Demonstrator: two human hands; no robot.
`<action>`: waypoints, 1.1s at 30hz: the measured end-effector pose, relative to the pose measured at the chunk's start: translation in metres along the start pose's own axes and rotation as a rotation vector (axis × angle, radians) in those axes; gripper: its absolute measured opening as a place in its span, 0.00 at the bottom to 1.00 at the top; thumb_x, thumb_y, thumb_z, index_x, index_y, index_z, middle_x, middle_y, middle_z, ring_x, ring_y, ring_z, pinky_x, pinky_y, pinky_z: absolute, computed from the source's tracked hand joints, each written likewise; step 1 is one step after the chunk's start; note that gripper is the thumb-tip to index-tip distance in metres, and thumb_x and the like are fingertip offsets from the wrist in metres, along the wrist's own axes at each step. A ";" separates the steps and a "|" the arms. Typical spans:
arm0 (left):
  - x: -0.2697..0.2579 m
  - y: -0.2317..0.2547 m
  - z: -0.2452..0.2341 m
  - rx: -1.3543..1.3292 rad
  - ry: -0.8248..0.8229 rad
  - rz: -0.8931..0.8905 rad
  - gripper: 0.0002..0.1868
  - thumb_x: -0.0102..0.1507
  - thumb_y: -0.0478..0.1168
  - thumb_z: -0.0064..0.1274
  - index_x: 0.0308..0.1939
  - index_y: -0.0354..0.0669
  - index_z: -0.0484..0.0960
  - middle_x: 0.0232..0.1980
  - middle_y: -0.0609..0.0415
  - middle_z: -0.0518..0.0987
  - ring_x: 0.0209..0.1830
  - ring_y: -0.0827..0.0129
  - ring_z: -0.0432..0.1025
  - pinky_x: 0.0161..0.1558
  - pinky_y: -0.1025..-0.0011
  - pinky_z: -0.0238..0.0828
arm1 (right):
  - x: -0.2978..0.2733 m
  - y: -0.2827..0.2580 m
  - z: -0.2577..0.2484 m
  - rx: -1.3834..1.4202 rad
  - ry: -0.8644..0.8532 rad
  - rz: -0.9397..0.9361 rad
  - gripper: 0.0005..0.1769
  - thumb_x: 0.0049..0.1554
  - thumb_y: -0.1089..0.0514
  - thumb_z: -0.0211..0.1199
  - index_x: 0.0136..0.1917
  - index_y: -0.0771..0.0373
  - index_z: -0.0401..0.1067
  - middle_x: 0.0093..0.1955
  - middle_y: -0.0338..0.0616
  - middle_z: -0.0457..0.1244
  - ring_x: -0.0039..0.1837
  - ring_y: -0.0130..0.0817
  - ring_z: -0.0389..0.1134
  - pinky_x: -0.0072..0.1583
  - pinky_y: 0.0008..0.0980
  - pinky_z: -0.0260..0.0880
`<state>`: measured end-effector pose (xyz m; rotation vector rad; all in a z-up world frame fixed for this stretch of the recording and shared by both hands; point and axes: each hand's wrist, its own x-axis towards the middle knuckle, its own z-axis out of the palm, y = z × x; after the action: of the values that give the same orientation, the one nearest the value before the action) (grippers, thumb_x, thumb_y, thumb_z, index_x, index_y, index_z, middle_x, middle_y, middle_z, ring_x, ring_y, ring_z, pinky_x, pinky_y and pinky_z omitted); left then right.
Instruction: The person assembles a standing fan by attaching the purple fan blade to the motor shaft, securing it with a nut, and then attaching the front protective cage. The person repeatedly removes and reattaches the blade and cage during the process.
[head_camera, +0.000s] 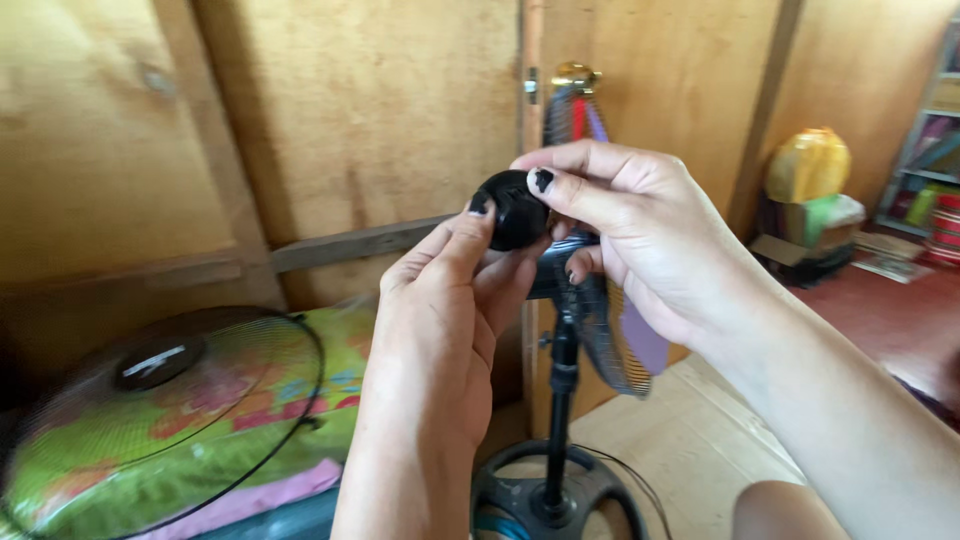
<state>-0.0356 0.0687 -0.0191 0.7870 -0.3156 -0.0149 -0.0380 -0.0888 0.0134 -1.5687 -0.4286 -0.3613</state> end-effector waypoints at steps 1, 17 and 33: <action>-0.002 0.004 -0.006 -0.008 0.020 0.011 0.13 0.66 0.39 0.47 0.44 0.32 0.82 0.37 0.53 0.82 0.40 0.67 0.82 0.41 0.75 0.79 | 0.001 0.000 0.006 0.028 -0.030 0.015 0.14 0.63 0.59 0.57 0.60 0.62 0.77 0.45 0.36 0.68 0.43 0.21 0.65 0.40 0.24 0.65; -0.026 0.049 -0.073 0.153 0.282 0.113 0.12 0.64 0.36 0.51 0.47 0.34 0.84 0.31 0.52 0.79 0.28 0.71 0.77 0.32 0.74 0.79 | 0.006 0.030 0.079 0.199 -0.165 0.179 0.20 0.62 0.60 0.57 0.66 0.65 0.75 0.46 0.33 0.67 0.44 0.20 0.66 0.39 0.21 0.66; -0.025 0.047 -0.082 -0.036 0.206 0.178 0.15 0.61 0.33 0.52 0.52 0.37 0.83 0.42 0.52 0.85 0.38 0.71 0.81 0.45 0.73 0.80 | -0.013 0.019 0.084 0.117 -0.209 0.102 0.15 0.60 0.65 0.56 0.59 0.64 0.75 0.56 0.40 0.70 0.56 0.27 0.73 0.54 0.35 0.77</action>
<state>-0.0405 0.1624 -0.0476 0.7160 -0.1881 0.2263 -0.0432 -0.0062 -0.0132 -1.5129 -0.5190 -0.0915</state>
